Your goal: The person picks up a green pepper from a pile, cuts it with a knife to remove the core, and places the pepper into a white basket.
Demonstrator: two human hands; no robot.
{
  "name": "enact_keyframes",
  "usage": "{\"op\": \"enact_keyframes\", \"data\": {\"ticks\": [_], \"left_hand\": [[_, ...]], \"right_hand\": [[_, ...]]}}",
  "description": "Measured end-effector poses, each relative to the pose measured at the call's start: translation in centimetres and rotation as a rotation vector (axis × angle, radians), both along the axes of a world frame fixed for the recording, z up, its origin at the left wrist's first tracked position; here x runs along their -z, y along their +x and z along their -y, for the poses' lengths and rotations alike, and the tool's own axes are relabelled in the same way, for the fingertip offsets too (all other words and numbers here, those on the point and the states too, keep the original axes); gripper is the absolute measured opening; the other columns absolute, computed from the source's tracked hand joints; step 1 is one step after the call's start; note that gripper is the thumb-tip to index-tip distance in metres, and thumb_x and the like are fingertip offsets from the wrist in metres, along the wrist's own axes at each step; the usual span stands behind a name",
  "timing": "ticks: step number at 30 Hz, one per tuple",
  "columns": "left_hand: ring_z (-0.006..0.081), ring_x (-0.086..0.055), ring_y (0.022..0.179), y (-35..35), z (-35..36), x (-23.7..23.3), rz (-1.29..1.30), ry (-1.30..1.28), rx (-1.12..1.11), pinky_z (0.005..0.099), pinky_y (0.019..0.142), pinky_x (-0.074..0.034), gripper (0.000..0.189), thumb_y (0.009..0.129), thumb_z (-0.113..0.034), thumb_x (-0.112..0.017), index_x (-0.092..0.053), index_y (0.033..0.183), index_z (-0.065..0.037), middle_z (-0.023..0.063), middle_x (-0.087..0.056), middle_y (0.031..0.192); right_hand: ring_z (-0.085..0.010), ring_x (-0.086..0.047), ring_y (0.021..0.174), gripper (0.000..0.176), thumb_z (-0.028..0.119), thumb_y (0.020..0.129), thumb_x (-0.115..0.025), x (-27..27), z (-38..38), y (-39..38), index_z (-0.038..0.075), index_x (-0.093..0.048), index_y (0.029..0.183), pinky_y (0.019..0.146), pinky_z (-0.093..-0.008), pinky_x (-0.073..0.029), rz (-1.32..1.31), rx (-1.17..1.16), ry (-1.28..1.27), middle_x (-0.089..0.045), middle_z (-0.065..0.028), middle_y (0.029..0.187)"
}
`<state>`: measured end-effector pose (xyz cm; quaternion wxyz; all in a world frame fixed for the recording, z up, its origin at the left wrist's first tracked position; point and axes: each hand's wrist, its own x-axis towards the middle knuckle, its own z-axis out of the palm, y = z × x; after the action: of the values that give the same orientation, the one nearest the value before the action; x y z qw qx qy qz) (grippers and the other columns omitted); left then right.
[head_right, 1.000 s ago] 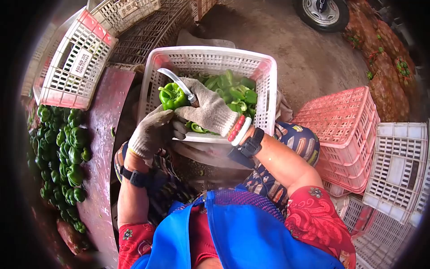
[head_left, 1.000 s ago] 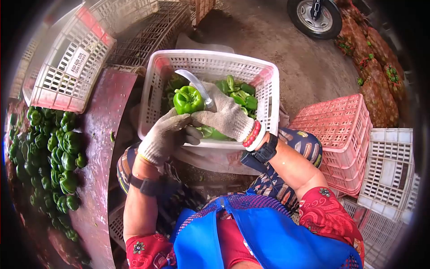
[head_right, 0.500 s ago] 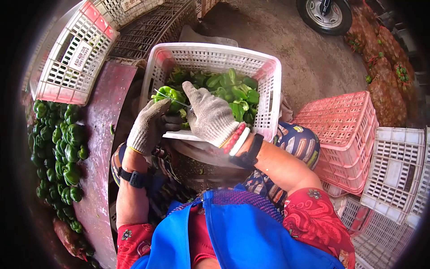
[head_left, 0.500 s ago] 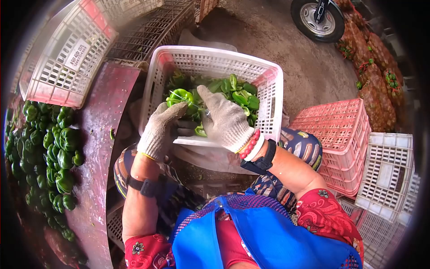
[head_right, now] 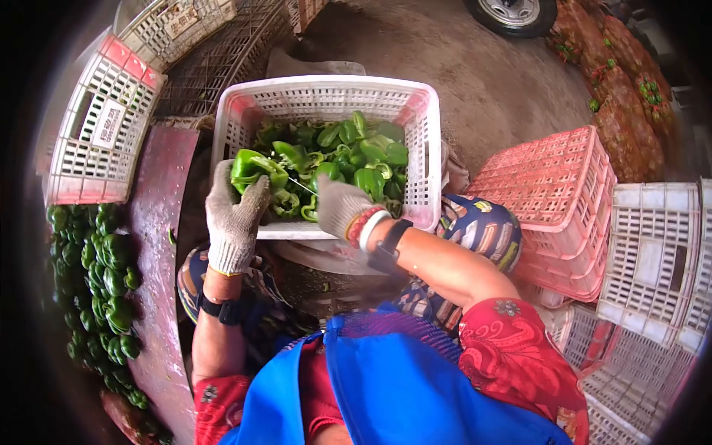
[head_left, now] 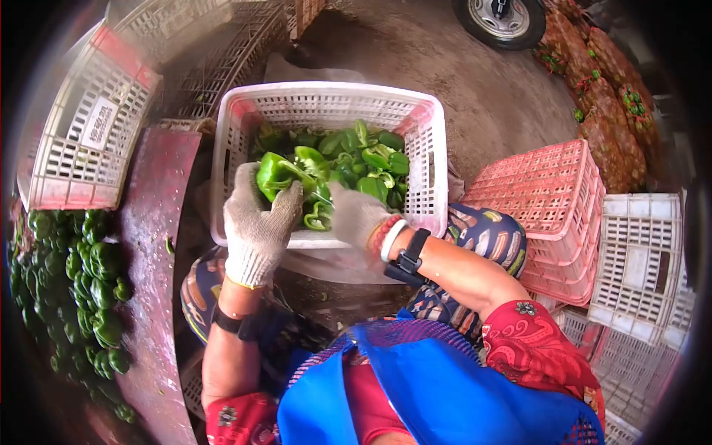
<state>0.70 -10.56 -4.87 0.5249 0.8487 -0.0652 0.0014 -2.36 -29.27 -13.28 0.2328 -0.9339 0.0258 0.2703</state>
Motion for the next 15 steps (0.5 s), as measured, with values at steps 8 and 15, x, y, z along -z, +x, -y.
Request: {"op": "enact_keyframes", "data": {"ticks": [8,15], "left_hand": [[0.0094,-0.063,0.097,0.2,-1.5,-0.6,-0.499,-0.429,0.180,0.0263,0.085,-0.053,0.043,0.097,-0.017,-0.073,-0.060,0.136,-0.001,0.0025,-0.069,0.114],[0.0110,-0.068,0.083,0.6,-0.9,1.1,-0.432,-0.325,0.064,0.0266,0.073,-0.057,0.047,0.096,-0.019,-0.074,-0.059,0.136,0.001,0.0092,-0.072,0.107]], "right_hand": [[-0.0112,-0.052,0.043,0.036,0.046,0.102,-0.061,-6.7,1.2,2.1,0.010,-0.066,0.105,0.035,-0.0271,-0.036,-0.439,0.694,1.273,-0.059,-0.0027,0.067],[-0.0182,-0.071,0.079,0.041,0.027,0.102,-0.066,-4.1,0.0,3.2,0.001,-0.062,0.133,0.071,-0.0330,-0.059,0.588,0.352,0.991,-0.074,-0.0116,0.100]]}}
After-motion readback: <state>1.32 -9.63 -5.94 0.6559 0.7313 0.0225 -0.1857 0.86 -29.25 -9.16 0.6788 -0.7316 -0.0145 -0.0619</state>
